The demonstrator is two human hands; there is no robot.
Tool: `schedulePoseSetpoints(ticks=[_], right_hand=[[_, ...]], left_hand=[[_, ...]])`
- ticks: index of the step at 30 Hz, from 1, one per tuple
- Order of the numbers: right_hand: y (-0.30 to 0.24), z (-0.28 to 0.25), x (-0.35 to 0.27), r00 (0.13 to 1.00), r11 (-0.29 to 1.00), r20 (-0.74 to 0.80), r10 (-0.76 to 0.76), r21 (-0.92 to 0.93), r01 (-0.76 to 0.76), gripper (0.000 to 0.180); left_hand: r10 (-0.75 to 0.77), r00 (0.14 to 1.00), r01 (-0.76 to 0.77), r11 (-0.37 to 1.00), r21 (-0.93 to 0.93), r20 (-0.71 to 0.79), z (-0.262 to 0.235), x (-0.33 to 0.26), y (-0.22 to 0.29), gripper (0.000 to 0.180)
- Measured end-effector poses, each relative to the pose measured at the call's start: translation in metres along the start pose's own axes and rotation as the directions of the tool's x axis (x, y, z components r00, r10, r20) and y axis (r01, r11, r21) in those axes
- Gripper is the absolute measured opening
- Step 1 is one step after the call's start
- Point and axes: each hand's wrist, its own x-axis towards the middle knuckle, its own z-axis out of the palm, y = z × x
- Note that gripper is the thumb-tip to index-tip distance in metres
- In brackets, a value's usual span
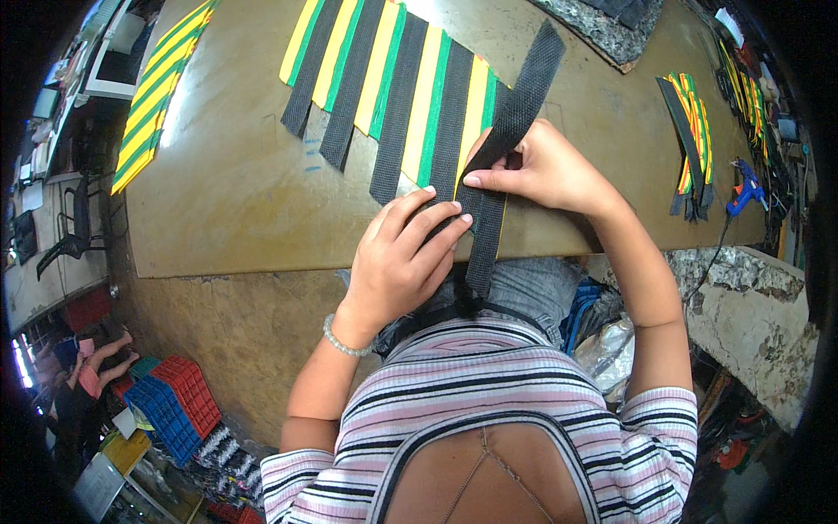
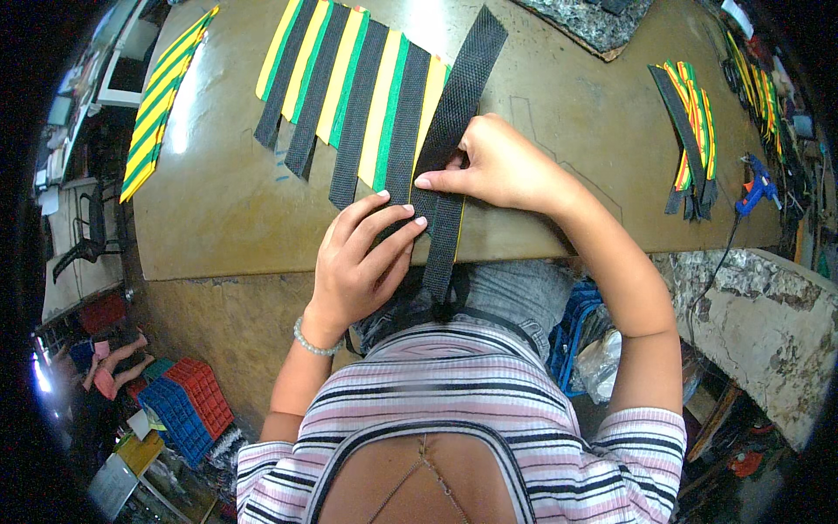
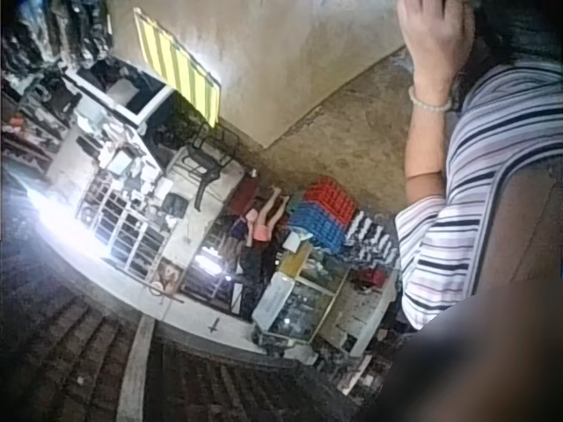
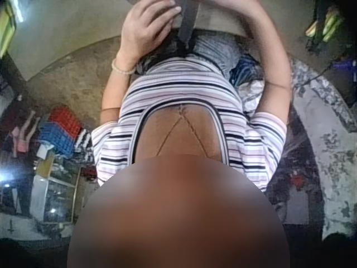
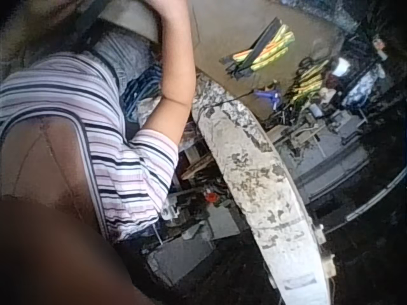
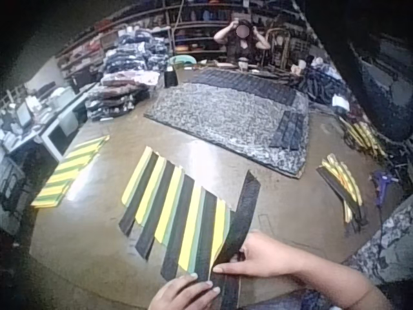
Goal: The person aligns and stacks multiple green, yellow, and black fabric strips on a table, then folds and presses them together to form a layered bundle. The person repeatedly adjusts the edges and flips the bundle to ensure alignment.
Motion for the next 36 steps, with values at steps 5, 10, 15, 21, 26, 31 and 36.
schedulePoseSetpoints(ticks=[5,10,15,21,26,31,36], right_hand=[[-0.003,0.0,-0.002,1.0,0.994,-0.015,-0.01,-0.106,0.008,0.035],[-0.005,-0.001,0.001,1.0,0.998,0.006,-0.017,-0.059,0.017,0.031],[-0.008,0.0,0.003,0.997,0.994,-0.026,-0.071,0.076,0.072,0.031],[-0.017,-0.012,0.007,0.99,0.99,0.073,0.119,-0.086,-0.113,0.034],[-0.01,-0.032,0.027,0.974,0.971,0.014,0.224,0.08,-0.224,0.036],[0.008,-0.027,0.039,0.979,0.996,-0.206,0.006,-0.089,-0.025,0.033],[0.016,-0.027,0.038,0.977,0.995,-0.202,0.074,-0.056,-0.087,0.029]], left_hand=[[0.025,1.0,-0.025,0.999,0.037,0.016,0.001,-0.001,0.0,0.035],[0.026,0.999,-0.029,0.998,0.059,0.046,-0.001,-0.001,0.0,0.038],[0.014,0.999,-0.016,0.999,0.05,0.034,0.0,0.001,0.0,0.039],[0.01,0.998,-0.016,0.996,0.087,0.068,0.0,0.001,0.001,0.039],[0.024,0.998,-0.03,0.994,0.105,0.056,0.002,-0.001,0.0,0.038],[0.045,0.997,-0.053,0.991,0.121,0.07,0.002,-0.003,-0.003,0.041],[0.025,0.999,-0.03,0.994,0.1,0.046,0.002,-0.003,-0.001,0.039]])
